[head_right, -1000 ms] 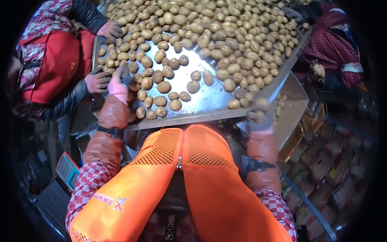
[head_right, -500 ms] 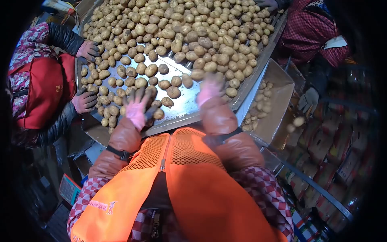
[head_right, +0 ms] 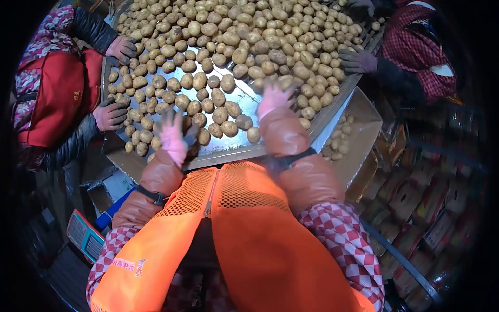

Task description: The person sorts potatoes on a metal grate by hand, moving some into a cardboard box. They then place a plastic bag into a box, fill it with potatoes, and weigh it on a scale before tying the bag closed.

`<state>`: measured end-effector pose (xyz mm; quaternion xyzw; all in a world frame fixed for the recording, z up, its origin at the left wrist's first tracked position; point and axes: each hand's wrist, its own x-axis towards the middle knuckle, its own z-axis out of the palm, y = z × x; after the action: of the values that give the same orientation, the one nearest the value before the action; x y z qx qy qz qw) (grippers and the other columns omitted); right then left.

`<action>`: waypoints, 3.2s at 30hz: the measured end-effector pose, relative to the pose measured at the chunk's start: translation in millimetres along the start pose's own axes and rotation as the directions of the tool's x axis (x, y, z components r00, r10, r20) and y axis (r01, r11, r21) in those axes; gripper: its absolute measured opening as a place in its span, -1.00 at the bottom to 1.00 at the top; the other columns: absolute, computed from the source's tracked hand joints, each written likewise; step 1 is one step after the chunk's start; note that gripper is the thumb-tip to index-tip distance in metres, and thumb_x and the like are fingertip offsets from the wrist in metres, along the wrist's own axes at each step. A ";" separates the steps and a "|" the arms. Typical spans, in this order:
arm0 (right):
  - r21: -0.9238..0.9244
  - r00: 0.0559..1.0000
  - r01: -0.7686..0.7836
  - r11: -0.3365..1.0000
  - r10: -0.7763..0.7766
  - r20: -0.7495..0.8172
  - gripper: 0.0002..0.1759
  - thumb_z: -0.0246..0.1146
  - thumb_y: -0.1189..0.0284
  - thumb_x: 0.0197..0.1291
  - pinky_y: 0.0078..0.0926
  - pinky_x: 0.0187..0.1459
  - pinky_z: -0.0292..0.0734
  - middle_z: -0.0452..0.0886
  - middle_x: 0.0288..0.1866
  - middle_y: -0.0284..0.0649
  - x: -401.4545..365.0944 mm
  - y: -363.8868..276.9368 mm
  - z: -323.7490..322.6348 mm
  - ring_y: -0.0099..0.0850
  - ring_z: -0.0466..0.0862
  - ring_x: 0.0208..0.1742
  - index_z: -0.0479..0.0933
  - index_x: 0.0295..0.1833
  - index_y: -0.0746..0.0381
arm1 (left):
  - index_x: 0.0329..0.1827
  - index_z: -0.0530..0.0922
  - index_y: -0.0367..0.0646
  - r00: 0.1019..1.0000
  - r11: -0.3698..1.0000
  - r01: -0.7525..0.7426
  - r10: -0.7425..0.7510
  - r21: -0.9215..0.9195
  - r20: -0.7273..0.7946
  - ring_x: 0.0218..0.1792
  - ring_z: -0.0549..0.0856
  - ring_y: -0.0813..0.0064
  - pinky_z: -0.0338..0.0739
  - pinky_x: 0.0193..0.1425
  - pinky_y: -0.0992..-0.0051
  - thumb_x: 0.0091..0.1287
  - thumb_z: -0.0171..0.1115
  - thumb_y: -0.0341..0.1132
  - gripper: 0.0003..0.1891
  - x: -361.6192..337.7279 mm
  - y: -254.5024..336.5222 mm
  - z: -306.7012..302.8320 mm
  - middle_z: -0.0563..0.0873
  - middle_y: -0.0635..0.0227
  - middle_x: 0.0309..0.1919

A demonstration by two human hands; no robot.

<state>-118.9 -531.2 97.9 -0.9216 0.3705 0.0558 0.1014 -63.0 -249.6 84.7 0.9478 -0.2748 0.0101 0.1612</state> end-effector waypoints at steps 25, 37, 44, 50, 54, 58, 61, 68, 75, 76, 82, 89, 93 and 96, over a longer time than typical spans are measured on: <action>0.131 0.821 0.360 0.924 -0.381 0.424 -0.63 0.19 0.35 0.33 -0.25 0.08 0.57 0.69 0.04 -0.05 29.0 -47.3 3.4 -0.22 0.69 0.07 0.55 0.21 0.21 | 0.49 0.34 0.11 0.958 0.972 -0.224 0.206 0.072 0.197 0.47 0.24 -0.11 0.04 0.46 -0.27 0.23 0.29 0.10 -0.25 -27.0 -52.5 -9.9 0.30 0.02 0.46; 0.861 0.869 -0.281 -0.424 0.268 0.416 -0.48 0.18 0.11 0.44 -0.73 -0.52 0.43 0.60 0.21 -0.20 -97.8 223.4 -22.7 -0.52 0.57 -0.36 0.41 0.36 0.16 | 0.39 0.42 0.10 0.992 0.991 -0.116 0.119 -0.063 0.036 0.47 0.27 -0.03 0.06 0.48 -0.24 0.26 0.32 0.01 -0.37 26.8 15.5 2.4 0.35 0.03 0.42; 0.874 0.892 -0.446 0.192 0.010 0.453 -0.48 0.28 0.32 0.34 -0.65 -0.31 0.50 0.65 -0.13 -0.28 -87.9 94.3 -42.0 -0.56 0.59 -0.31 0.46 0.35 0.28 | 0.38 0.46 0.18 0.881 0.921 -0.390 0.382 -0.028 0.278 0.52 0.22 0.00 -0.03 0.51 -0.31 0.33 0.22 0.08 -0.44 84.5 29.3 2.3 0.31 0.08 0.48; 0.697 0.920 -0.017 0.717 -0.262 0.291 -0.51 0.31 0.41 0.29 -0.46 -0.19 0.59 0.68 -0.17 -0.21 -88.0 48.2 -33.7 -0.41 0.67 -0.28 0.50 0.33 0.14 | 0.48 0.38 0.16 0.973 0.953 -0.194 0.156 0.234 0.170 0.50 0.28 0.04 -0.04 0.49 -0.31 0.35 0.19 0.05 -0.38 5.0 -34.9 -9.7 0.32 0.05 0.47; 0.092 0.808 0.299 0.950 -0.304 0.504 -0.45 0.24 0.39 0.24 -0.15 0.20 0.50 0.60 0.20 -0.03 -69.6 -11.5 -17.3 -0.03 0.59 0.23 0.44 0.38 0.03 | 0.48 0.37 0.10 0.976 0.988 -0.152 0.145 0.030 0.165 0.48 0.28 -0.04 -0.01 0.49 -0.25 0.31 0.25 -0.02 -0.35 -26.5 -14.8 -6.6 0.36 0.08 0.45; 0.444 0.775 0.238 0.864 -0.444 0.449 -0.56 0.36 0.32 0.14 -0.26 -0.07 0.60 0.70 -0.07 -0.08 -47.4 7.2 0.0 -0.15 0.71 -0.07 0.56 0.16 0.14 | 0.37 0.43 0.06 0.922 0.956 -0.285 0.293 -0.067 0.253 0.48 0.25 0.04 0.09 0.45 -0.17 0.23 0.33 -0.12 -0.39 -33.5 -27.9 -20.9 0.38 0.19 0.40; 0.792 0.517 -0.314 0.524 -0.605 0.605 -0.53 0.23 0.19 0.35 -0.72 -0.42 0.36 0.61 -0.16 -0.30 -47.8 12.6 -37.5 -0.62 0.50 -0.37 0.45 0.25 0.21 | 0.36 0.46 0.00 0.959 0.974 -0.207 0.221 -0.097 0.178 0.44 0.33 0.04 0.11 0.46 -0.11 0.31 0.27 -0.18 -0.47 -38.8 -36.8 -28.9 0.42 0.14 0.38; 0.797 0.573 -0.593 -0.114 -0.756 0.318 -0.28 0.24 0.38 0.20 -0.62 -0.21 0.45 0.48 0.21 -0.24 -63.0 30.7 -2.6 -0.56 0.49 -0.20 0.24 0.49 0.18 | 0.34 0.49 -0.17 0.936 0.817 -0.140 0.293 -0.560 0.194 -0.02 0.72 0.06 0.56 0.11 0.29 0.33 0.19 -0.44 -0.53 2.9 32.9 -62.9 0.72 -0.01 -0.06; 0.850 0.675 -0.515 0.113 -0.558 0.483 -0.62 0.15 0.42 0.33 -0.54 -0.21 0.58 0.62 -0.10 -0.25 -68.3 10.5 -39.2 -0.52 0.62 -0.18 0.47 0.23 0.29 | 0.48 0.24 -0.10 0.818 0.780 0.184 0.216 -0.598 0.533 0.01 0.73 0.00 0.58 0.09 0.23 0.38 0.25 -0.14 -0.35 31.7 106.7 -30.1 0.70 -0.12 -0.05; 0.837 0.668 -0.405 0.367 -0.506 0.545 -0.67 0.13 0.36 0.38 -0.57 -0.29 0.58 0.64 -0.21 -0.28 -67.7 10.2 -46.0 -0.53 0.63 -0.26 0.51 0.16 0.29 | 0.47 0.23 -0.10 0.802 0.730 0.242 0.220 -0.639 0.555 0.02 0.72 -0.02 0.59 0.08 0.23 0.37 0.26 -0.12 -0.34 33.2 110.1 -29.4 0.70 -0.13 -0.04; 0.946 0.916 -0.009 0.325 -0.378 0.138 -0.77 0.09 0.37 0.42 -0.57 -0.38 0.57 0.68 -0.21 -0.20 -78.7 27.2 -5.0 -0.48 0.67 -0.32 0.54 0.05 0.24 | 0.33 0.39 -0.14 0.828 0.816 -0.049 0.356 -0.576 0.434 -0.06 0.76 0.02 0.61 0.00 0.22 0.33 0.27 0.05 -0.38 54.0 136.0 -50.4 0.75 -0.01 -0.17; 0.814 0.808 -0.516 -0.268 -0.468 0.359 -0.59 0.02 0.11 0.47 -0.60 -0.51 0.46 0.63 -0.27 -0.25 -63.1 54.6 -36.2 -0.50 0.59 -0.44 0.49 0.06 0.25 | -0.02 0.47 -0.13 0.742 0.859 -0.388 0.506 -0.335 0.439 -0.13 0.73 -0.08 0.59 -0.07 0.10 0.14 0.35 -0.23 -0.62 84.0 166.2 -35.4 0.72 0.00 -0.24; 0.875 0.854 -0.453 -0.174 -0.367 0.369 -0.76 0.17 0.38 0.28 -0.63 -0.63 0.31 0.55 -0.37 -0.27 -80.1 61.1 -58.2 -0.53 0.50 -0.56 0.47 -0.03 0.28 | 0.21 0.49 -0.05 0.700 0.816 -0.412 0.569 -0.406 0.433 -0.11 0.72 -0.08 0.58 -0.08 0.16 0.28 0.26 -0.11 -0.54 76.7 176.7 -30.8 0.72 -0.07 -0.19; 0.790 0.782 -0.570 -0.226 -0.444 0.437 -0.71 0.16 0.43 0.26 -0.63 -0.66 0.27 0.53 -0.39 -0.28 -77.3 75.4 -41.4 -0.52 0.47 -0.59 0.41 0.07 0.26 | 0.21 0.52 0.00 0.728 0.835 -0.381 0.535 -0.396 0.429 -0.17 0.75 0.01 0.59 -0.15 0.20 0.26 0.27 -0.18 -0.56 70.0 190.6 -33.0 0.76 0.10 -0.25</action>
<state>-225.7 -541.9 141.0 -0.3699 0.2616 0.0456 0.8903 -101.2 -427.5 180.7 0.7820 -0.5340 -0.2473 0.2052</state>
